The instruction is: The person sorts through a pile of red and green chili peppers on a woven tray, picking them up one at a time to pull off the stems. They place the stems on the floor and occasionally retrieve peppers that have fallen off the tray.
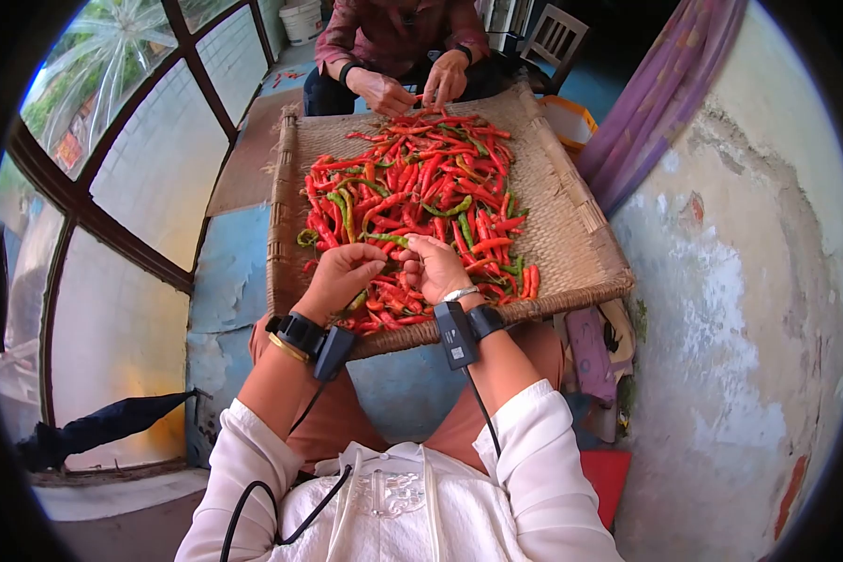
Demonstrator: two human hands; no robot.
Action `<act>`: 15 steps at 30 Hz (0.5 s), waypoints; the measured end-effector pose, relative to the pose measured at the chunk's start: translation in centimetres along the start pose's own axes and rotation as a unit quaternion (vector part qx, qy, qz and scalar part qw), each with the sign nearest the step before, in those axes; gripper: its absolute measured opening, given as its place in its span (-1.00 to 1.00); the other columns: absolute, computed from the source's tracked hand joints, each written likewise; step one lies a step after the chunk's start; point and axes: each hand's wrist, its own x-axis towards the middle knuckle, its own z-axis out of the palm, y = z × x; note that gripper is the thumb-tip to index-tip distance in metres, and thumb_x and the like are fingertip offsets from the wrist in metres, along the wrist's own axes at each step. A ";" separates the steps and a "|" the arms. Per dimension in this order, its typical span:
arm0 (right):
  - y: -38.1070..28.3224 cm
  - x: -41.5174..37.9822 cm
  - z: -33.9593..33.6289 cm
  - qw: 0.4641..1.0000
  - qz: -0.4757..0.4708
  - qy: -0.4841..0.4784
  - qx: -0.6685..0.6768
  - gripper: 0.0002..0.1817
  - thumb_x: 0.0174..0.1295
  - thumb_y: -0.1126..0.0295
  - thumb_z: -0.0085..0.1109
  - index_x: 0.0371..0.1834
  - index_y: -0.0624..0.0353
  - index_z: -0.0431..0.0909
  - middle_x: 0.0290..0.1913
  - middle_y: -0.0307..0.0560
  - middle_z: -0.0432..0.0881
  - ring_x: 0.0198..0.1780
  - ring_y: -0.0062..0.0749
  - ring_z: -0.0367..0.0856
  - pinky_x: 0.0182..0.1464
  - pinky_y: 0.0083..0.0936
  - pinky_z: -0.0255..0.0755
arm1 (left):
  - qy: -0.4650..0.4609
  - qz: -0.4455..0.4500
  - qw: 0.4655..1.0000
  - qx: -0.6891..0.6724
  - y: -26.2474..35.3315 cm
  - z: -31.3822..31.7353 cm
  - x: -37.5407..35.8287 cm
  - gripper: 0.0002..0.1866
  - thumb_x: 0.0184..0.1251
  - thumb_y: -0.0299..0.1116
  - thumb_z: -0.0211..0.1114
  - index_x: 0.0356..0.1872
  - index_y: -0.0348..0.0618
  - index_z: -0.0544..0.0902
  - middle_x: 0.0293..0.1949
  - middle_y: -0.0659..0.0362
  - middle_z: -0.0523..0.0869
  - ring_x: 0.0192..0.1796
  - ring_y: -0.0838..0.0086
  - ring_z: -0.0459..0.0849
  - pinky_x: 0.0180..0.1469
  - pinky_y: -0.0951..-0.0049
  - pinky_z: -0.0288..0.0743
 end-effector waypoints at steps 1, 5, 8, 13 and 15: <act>0.0 0.1 0.1 1.000 -0.002 0.000 0.002 -0.88 0.19 0.34 0.02 -0.25 0.09 0.42 -0.52 -0.26 0.51 -0.59 -0.66 0.40 -0.59 -0.69 0.29 | -0.020 -0.030 0.999 0.017 0.2 0.0 0.0 -0.91 0.16 -0.49 0.20 -0.31 -0.23 0.58 -0.52 0.37 0.54 -0.52 0.75 0.44 -0.48 0.72 0.35; 0.4 0.3 0.5 0.998 0.025 0.004 0.050 -0.89 0.21 0.31 0.00 -0.27 0.06 0.42 -0.54 -0.26 0.50 -0.59 -0.65 0.39 -0.59 -0.68 0.29 | 0.015 -0.117 0.992 -0.045 -0.1 0.0 0.4 -0.91 0.18 -0.47 0.19 -0.33 -0.26 0.58 -0.54 0.37 0.53 -0.56 0.74 0.42 -0.52 0.71 0.33; 0.2 0.7 0.3 0.993 0.046 -0.048 -0.096 -0.87 0.20 0.32 0.01 -0.28 0.10 0.44 -0.55 -0.29 0.49 -0.63 -0.69 0.38 -0.65 -0.72 0.24 | 0.052 -0.148 0.984 -0.079 -0.8 -0.4 0.4 -0.91 0.20 -0.44 0.18 -0.35 -0.24 0.57 -0.55 0.36 0.52 -0.58 0.75 0.40 -0.54 0.72 0.31; -3.4 1.6 1.3 0.956 -0.008 -0.083 -0.280 -0.89 0.18 0.34 0.03 -0.36 0.14 0.45 -0.58 -0.28 0.49 -0.67 -0.68 0.39 -0.69 -0.72 0.24 | 0.074 -0.175 0.974 -0.125 -0.9 -0.7 0.5 -0.91 0.22 -0.41 0.16 -0.36 -0.20 0.56 -0.54 0.37 0.53 -0.59 0.75 0.40 -0.54 0.73 0.31; -5.8 3.5 1.4 0.981 -0.102 -0.135 -0.097 -0.83 0.19 0.26 0.05 -0.33 0.12 0.42 -0.51 -0.23 0.55 -0.54 -0.63 0.49 -0.57 -0.68 0.36 | 0.075 -0.168 0.975 -0.128 -0.9 -0.8 0.4 -0.92 0.22 -0.41 0.16 -0.36 -0.19 0.56 -0.53 0.36 0.54 -0.59 0.74 0.40 -0.54 0.73 0.31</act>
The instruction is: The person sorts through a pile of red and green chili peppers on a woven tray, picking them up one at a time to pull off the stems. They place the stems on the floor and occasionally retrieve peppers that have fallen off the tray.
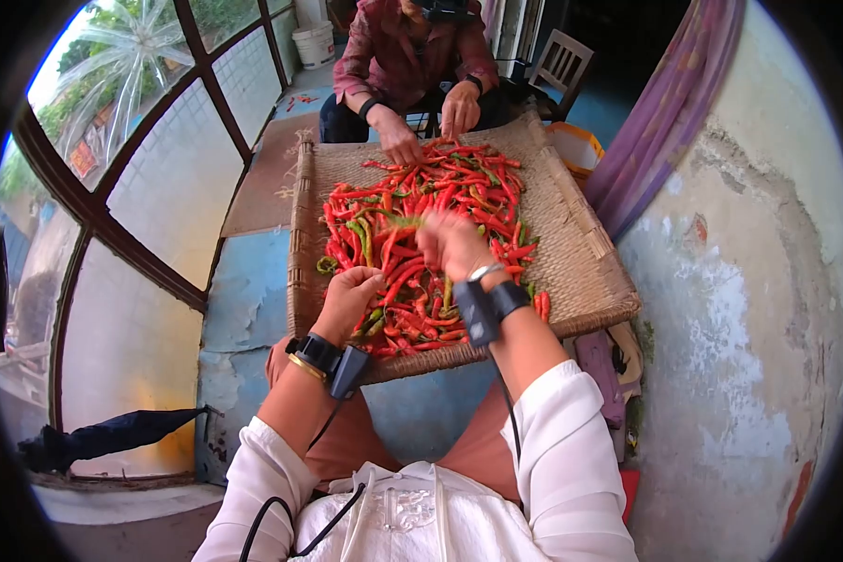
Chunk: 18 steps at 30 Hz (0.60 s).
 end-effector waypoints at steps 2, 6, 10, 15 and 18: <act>-3.7 -0.9 2.2 0.988 -0.068 0.114 0.075 -0.72 0.20 0.17 0.04 -0.16 0.10 0.36 -0.43 -0.21 0.56 -0.38 -0.57 0.56 -0.45 -0.58 0.43 | 0.010 -0.018 1.000 0.013 0.6 0.1 -0.3 -0.91 0.22 -0.40 0.16 -0.36 -0.19 0.56 -0.52 0.35 0.54 -0.59 0.74 0.41 -0.54 0.73 0.31; 0.1 0.6 -2.1 0.963 0.052 0.110 -0.240 -0.73 0.13 0.20 0.09 -0.23 0.15 0.47 -0.47 -0.26 0.53 -0.48 -0.63 0.50 -0.58 -0.65 0.35 | 0.029 -0.021 0.999 0.002 0.5 0.1 0.0 -0.89 0.20 -0.41 0.18 -0.39 -0.24 0.57 -0.58 0.36 0.51 -0.59 0.73 0.40 -0.54 0.70 0.32; 4.8 0.6 -2.4 0.914 0.126 0.062 -0.381 -0.74 0.03 0.24 0.16 -0.31 0.19 0.55 -0.50 -0.22 0.56 -0.59 -0.59 0.48 -0.59 -0.61 0.33 | 0.013 -0.042 0.999 -0.006 0.3 0.0 0.0 -0.90 0.21 -0.40 0.17 -0.37 -0.20 0.56 -0.54 0.35 0.54 -0.59 0.73 0.41 -0.54 0.72 0.31; 6.4 0.6 -2.4 0.759 0.042 -0.011 -0.649 -0.67 -0.12 0.20 0.26 -0.33 0.19 0.58 -0.29 0.03 0.60 -0.22 -0.19 0.57 -0.13 -0.35 0.41 | 0.005 -0.070 0.997 0.011 -0.8 -0.3 0.2 -0.90 0.22 -0.37 0.16 -0.33 -0.15 0.56 -0.49 0.33 0.59 -0.58 0.71 0.44 -0.54 0.72 0.29; 6.1 0.4 -2.2 0.739 0.007 -0.006 -0.674 -0.72 -0.11 0.24 0.23 -0.36 0.16 0.59 -0.31 0.01 0.61 -0.20 -0.14 0.55 -0.11 -0.32 0.40 | 0.011 -0.076 0.997 0.023 -1.0 -0.2 0.5 -0.90 0.22 -0.38 0.15 -0.33 -0.15 0.56 -0.49 0.33 0.59 -0.57 0.71 0.44 -0.55 0.71 0.28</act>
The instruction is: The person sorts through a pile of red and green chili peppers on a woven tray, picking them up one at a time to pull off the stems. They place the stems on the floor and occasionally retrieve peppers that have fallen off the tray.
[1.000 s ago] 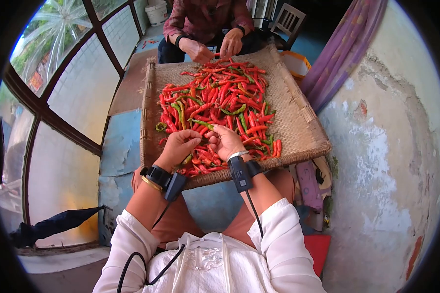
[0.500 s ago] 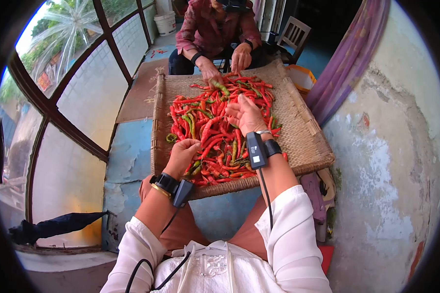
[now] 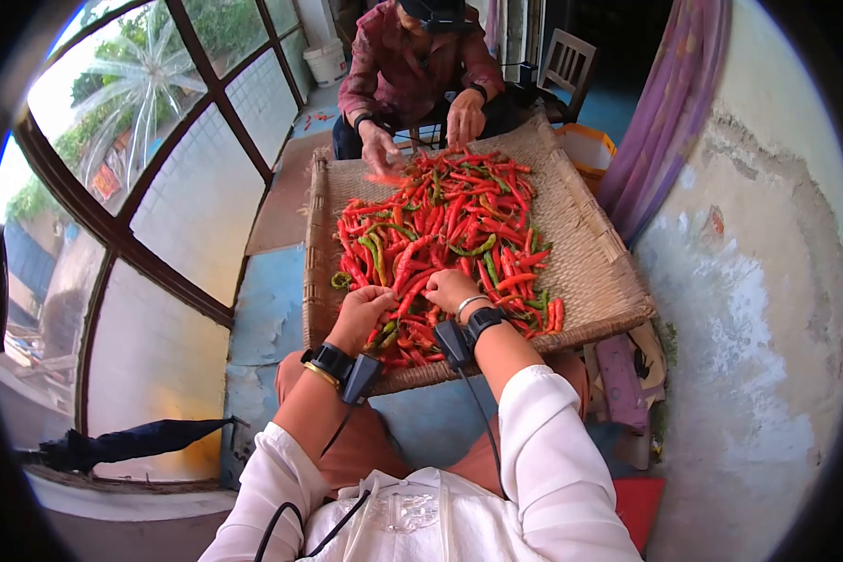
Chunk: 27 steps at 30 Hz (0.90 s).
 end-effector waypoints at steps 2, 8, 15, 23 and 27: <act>0.3 -0.1 -0.1 0.992 0.010 0.042 0.115 -0.76 -0.07 0.25 0.22 -0.41 0.18 0.59 -0.43 -0.01 0.61 -0.36 -0.23 0.60 -0.25 -0.36 0.45 | 0.009 0.000 1.000 0.015 0.0 0.1 -0.1 -0.91 0.22 -0.39 0.15 -0.32 -0.15 0.55 -0.49 0.33 0.58 -0.57 0.71 0.44 -0.56 0.72 0.28; -2.2 -2.3 -2.9 0.899 0.008 -0.048 0.436 -0.75 0.16 0.23 0.06 -0.47 0.21 0.53 -0.63 -0.23 0.52 -0.67 -0.63 0.44 -0.65 -0.72 0.30 | -0.016 0.137 0.989 0.052 0.2 1.4 -0.4 -0.74 0.19 -0.43 0.18 -0.08 -0.22 0.52 -0.38 0.34 0.57 -0.45 0.73 0.44 -0.42 0.72 0.37; -1.6 -1.8 -3.5 0.814 -0.009 -0.118 0.568 -0.75 0.18 0.21 0.04 -0.45 0.17 0.53 -0.59 -0.25 0.54 -0.62 -0.67 0.46 -0.60 -0.77 0.31 | -0.117 0.140 0.965 0.188 2.9 0.4 0.2 -0.79 0.10 -0.39 0.27 -0.25 -0.27 0.57 -0.47 0.19 0.63 -0.41 0.63 0.53 -0.32 0.55 0.44; -3.4 0.5 -8.9 0.913 0.011 -0.027 0.407 -0.75 0.22 0.24 0.03 -0.48 0.19 0.53 -0.59 -0.26 0.54 -0.66 -0.71 0.44 -0.65 -0.78 0.30 | -0.095 0.191 0.924 0.316 5.7 -3.5 2.3 -0.83 0.16 -0.35 0.19 -0.32 -0.24 0.58 -0.59 0.16 0.57 -0.52 0.54 0.54 -0.43 0.51 0.42; -3.9 4.6 -9.2 0.830 -0.043 0.069 0.553 -0.75 0.21 0.22 0.03 -0.31 0.20 0.51 -0.54 -0.27 0.53 -0.58 -0.66 0.49 -0.57 -0.76 0.36 | -0.120 0.132 0.971 0.157 6.1 -3.6 2.4 -0.77 0.27 -0.30 0.11 -0.23 -0.28 0.55 -0.50 0.28 0.58 -0.51 0.68 0.48 -0.46 0.64 0.40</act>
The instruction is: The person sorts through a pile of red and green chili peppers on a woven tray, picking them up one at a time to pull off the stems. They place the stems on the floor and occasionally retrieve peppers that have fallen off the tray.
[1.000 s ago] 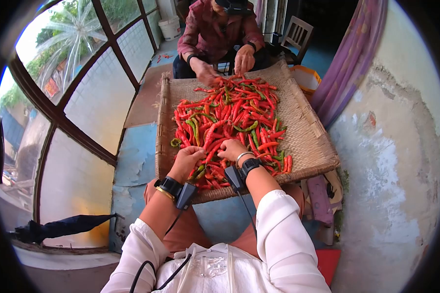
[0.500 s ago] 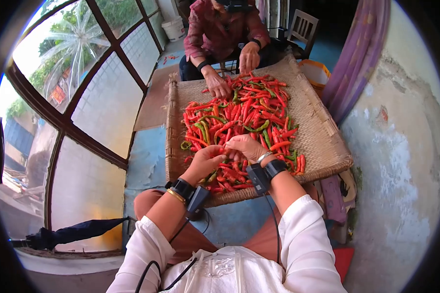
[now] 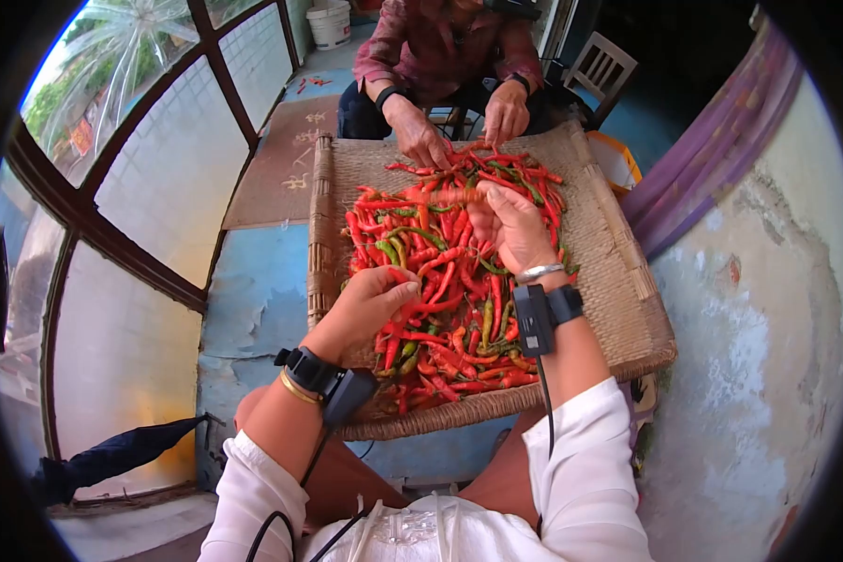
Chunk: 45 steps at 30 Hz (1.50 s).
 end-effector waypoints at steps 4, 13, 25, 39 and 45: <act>2.9 0.4 2.1 0.993 0.019 0.110 -0.045 -0.60 0.19 0.21 0.07 0.00 0.24 0.41 -0.40 -0.22 0.55 -0.43 -0.62 0.52 -0.44 -0.69 0.42 | 0.028 -0.021 0.994 -0.108 1.0 -0.6 -0.2 -0.73 0.32 -0.25 0.05 -0.22 -0.29 0.55 -0.51 0.32 0.55 -0.52 0.73 0.43 -0.48 0.69 0.36; 4.3 -2.6 5.7 0.973 0.030 -0.196 -0.119 -0.71 0.17 0.34 0.09 -0.11 0.29 0.49 -0.32 -0.26 0.57 -0.32 -0.66 0.50 -0.20 -0.68 0.40 | 0.086 -0.049 0.961 -0.258 0.2 -0.3 0.7 -0.79 0.31 -0.31 0.08 -0.22 -0.23 0.55 -0.48 0.30 0.57 -0.48 0.72 0.48 -0.45 0.71 0.39; 3.1 -1.3 -1.1 0.970 0.173 -0.060 -0.162 -0.72 0.18 0.18 0.06 -0.44 0.19 0.53 -0.61 -0.27 0.52 -0.62 -0.66 0.45 -0.57 -0.75 0.29 | 0.155 0.026 0.960 -0.232 1.1 -0.1 2.3 -0.86 0.26 -0.38 0.12 -0.27 -0.22 0.55 -0.45 0.36 0.55 -0.51 0.77 0.42 -0.49 0.75 0.30; 6.3 -0.8 -0.9 0.818 -0.143 0.026 -0.557 -0.78 -0.11 0.36 0.23 -0.40 0.23 0.52 -0.38 0.06 0.50 -0.28 -0.11 0.50 -0.19 -0.32 0.39 | 0.099 0.036 0.994 -0.012 -0.4 1.1 2.8 -0.82 0.25 -0.40 0.13 -0.20 -0.28 0.54 -0.46 0.34 0.54 -0.43 0.77 0.45 -0.37 0.72 0.38; 2.2 -2.5 1.6 0.917 -0.042 -0.042 -0.394 -0.86 -0.04 0.42 0.21 -0.54 0.26 0.48 -0.58 -0.26 0.48 -0.59 -0.62 0.45 -0.52 -0.58 0.32 | 0.142 0.148 0.948 0.245 -0.8 1.3 2.4 -0.64 -0.01 -0.33 0.27 -0.15 -0.25 0.52 -0.33 -0.02 0.62 -0.29 0.08 0.59 -0.27 0.23 0.45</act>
